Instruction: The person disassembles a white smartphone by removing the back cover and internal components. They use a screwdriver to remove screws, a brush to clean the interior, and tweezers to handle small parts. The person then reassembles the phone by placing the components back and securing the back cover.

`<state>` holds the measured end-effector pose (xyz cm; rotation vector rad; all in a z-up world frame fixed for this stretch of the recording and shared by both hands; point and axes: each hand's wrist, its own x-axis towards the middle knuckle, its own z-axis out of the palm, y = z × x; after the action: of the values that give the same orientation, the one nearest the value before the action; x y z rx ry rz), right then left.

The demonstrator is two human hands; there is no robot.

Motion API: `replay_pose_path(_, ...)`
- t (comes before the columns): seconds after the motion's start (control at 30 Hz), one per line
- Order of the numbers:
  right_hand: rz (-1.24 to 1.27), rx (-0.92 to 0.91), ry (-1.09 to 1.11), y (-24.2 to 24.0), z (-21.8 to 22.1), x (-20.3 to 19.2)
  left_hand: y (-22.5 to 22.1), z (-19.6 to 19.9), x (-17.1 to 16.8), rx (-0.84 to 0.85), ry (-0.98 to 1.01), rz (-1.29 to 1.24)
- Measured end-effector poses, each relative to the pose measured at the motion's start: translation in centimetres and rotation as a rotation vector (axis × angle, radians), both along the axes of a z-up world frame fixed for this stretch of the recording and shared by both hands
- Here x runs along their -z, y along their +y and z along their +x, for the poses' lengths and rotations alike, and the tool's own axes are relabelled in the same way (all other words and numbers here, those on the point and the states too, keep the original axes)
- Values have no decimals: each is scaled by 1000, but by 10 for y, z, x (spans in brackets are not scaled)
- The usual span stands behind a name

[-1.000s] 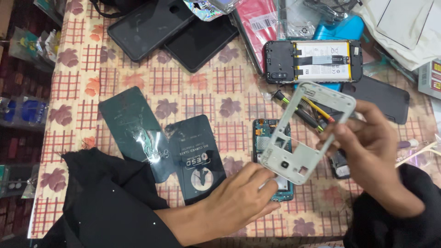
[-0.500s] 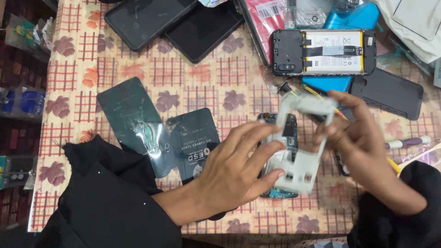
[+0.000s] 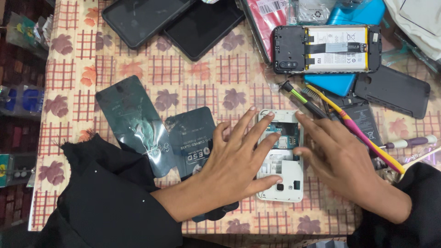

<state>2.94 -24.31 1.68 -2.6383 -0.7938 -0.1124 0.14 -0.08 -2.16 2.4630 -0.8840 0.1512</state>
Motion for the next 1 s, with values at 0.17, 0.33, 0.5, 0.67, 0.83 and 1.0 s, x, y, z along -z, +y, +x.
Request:
replay_pose_path(0.17, 259, 122, 291, -4, -3, 4, 1, 0, -5, 11, 43, -34)
replay_pose_path(0.33, 1033, 63, 868, -26, -2, 18, 2, -4, -14, 57, 44, -370)
replay_pose_path(0.5, 991, -68, 941, -38, -13, 30, 9, 9, -22, -95, 600, -514)
replay_pose_path(0.67, 1088, -246, 1063, -45, -4, 35, 18, 18, -30, -135, 789, -927)
replay_pose_path(0.83, 1448, -319, 1078, -52, 6, 45, 16, 22, -31, -263, 792, -1426)
replay_pose_path(1.0, 1514, -73, 514, -53, 9, 47, 16, 15, -37, -171, 880, -1208)
